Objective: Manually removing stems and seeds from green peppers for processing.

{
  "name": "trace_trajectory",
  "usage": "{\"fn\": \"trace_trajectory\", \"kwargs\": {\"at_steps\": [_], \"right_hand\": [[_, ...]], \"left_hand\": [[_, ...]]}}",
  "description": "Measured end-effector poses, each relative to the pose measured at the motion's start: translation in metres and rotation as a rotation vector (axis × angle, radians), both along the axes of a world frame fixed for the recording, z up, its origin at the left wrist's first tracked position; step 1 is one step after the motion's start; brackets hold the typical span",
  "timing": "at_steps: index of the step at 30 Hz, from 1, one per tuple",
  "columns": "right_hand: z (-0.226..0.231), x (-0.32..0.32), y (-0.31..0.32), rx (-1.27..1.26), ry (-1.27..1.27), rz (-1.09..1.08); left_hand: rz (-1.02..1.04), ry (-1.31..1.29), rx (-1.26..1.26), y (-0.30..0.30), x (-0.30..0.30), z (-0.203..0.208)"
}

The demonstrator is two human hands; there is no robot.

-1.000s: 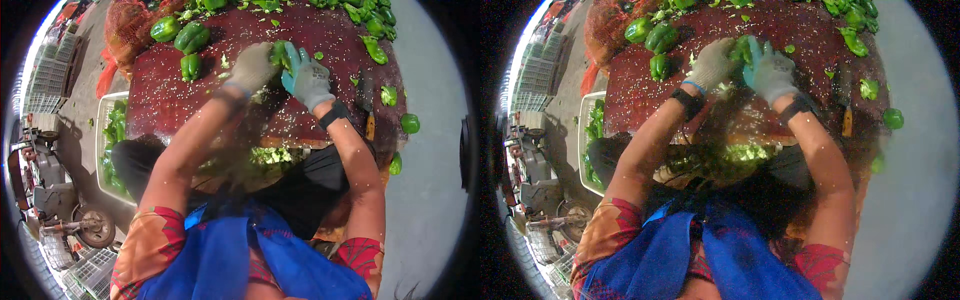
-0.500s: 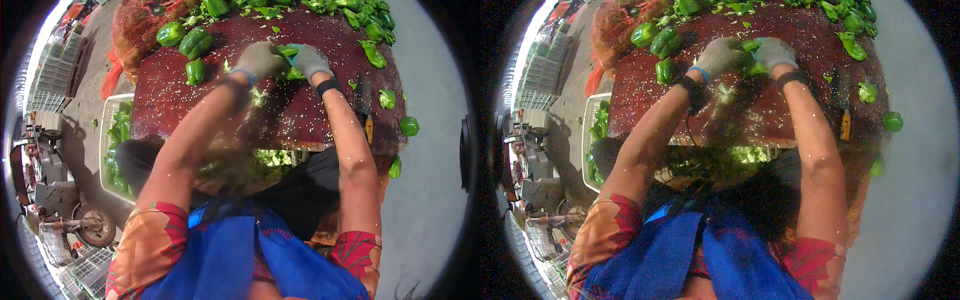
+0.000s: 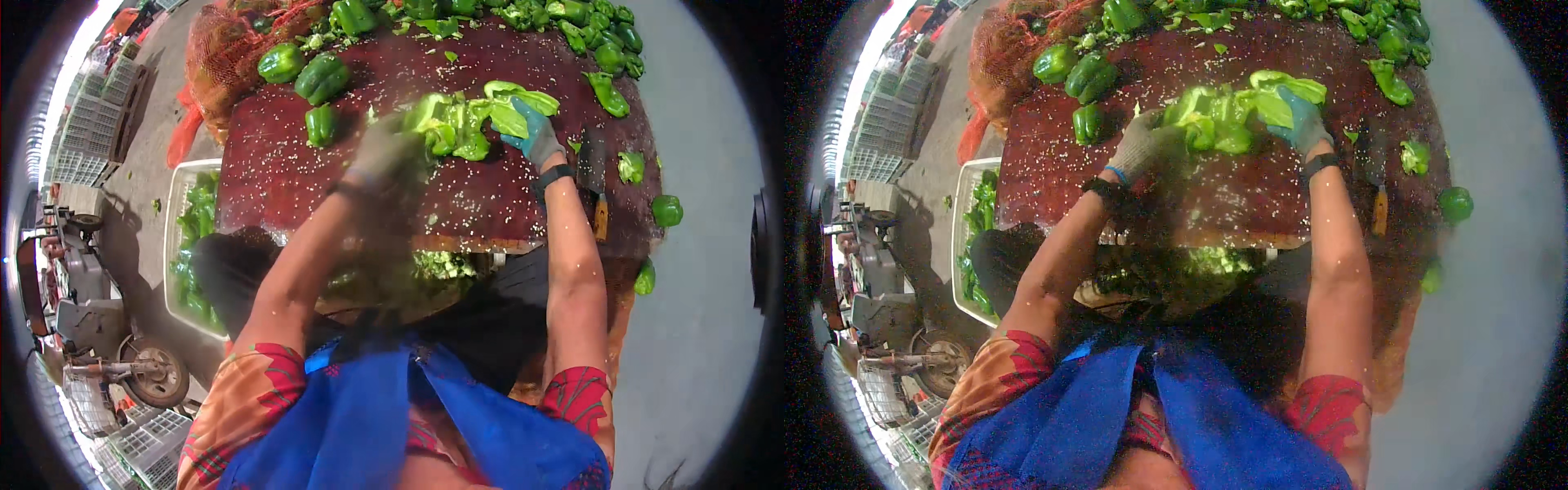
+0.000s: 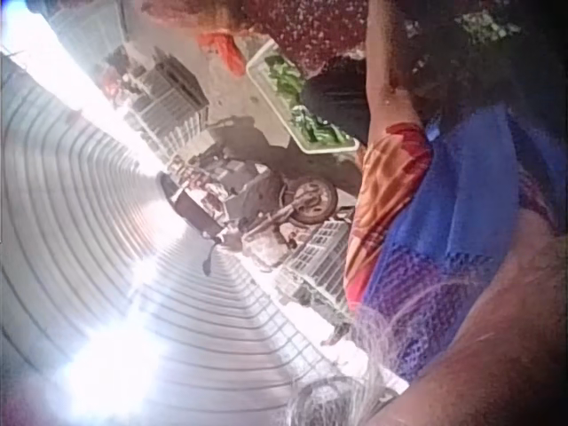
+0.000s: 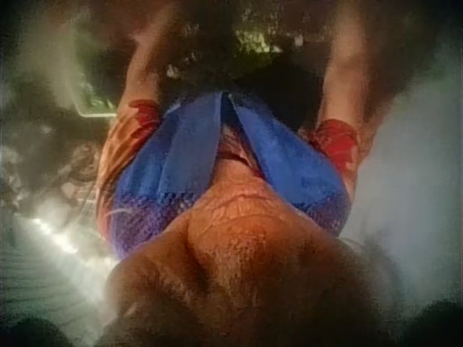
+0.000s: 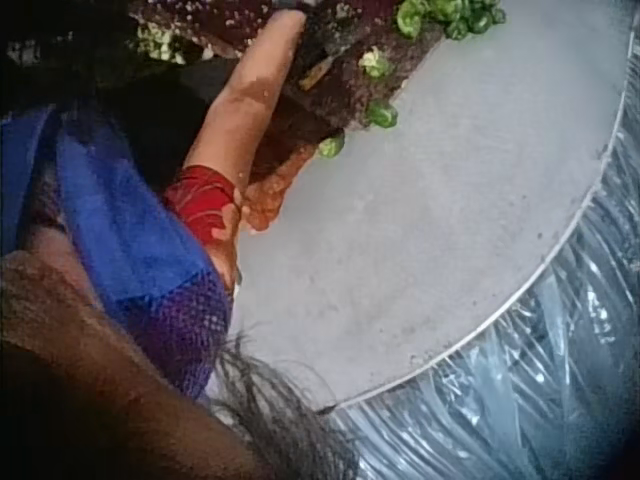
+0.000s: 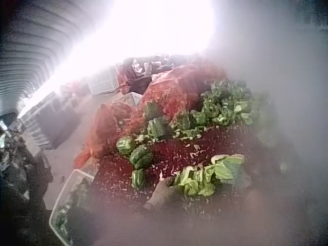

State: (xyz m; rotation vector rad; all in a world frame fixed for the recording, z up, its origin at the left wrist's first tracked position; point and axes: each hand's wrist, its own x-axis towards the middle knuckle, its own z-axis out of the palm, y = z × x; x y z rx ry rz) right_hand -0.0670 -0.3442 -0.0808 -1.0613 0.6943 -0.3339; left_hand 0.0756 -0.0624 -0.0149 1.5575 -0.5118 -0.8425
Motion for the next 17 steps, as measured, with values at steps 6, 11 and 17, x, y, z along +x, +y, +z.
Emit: {"fn": "trace_trajectory", "kwargs": {"at_steps": [6,11,17], "right_hand": [[0.005,-0.011,-0.007,0.128,-0.034,-0.115],[0.029,-0.069,-0.061,0.15,-0.329,-0.214],[0.102,-0.073,-0.022,-0.011,-0.329,-0.222]], "left_hand": [[-0.048,0.013,0.109,-0.003,0.012,-0.005],[-0.092,0.008,0.067,-0.004,0.017,-0.007],[-0.224,-0.255,0.189,-0.005,0.036,-0.019]]}}
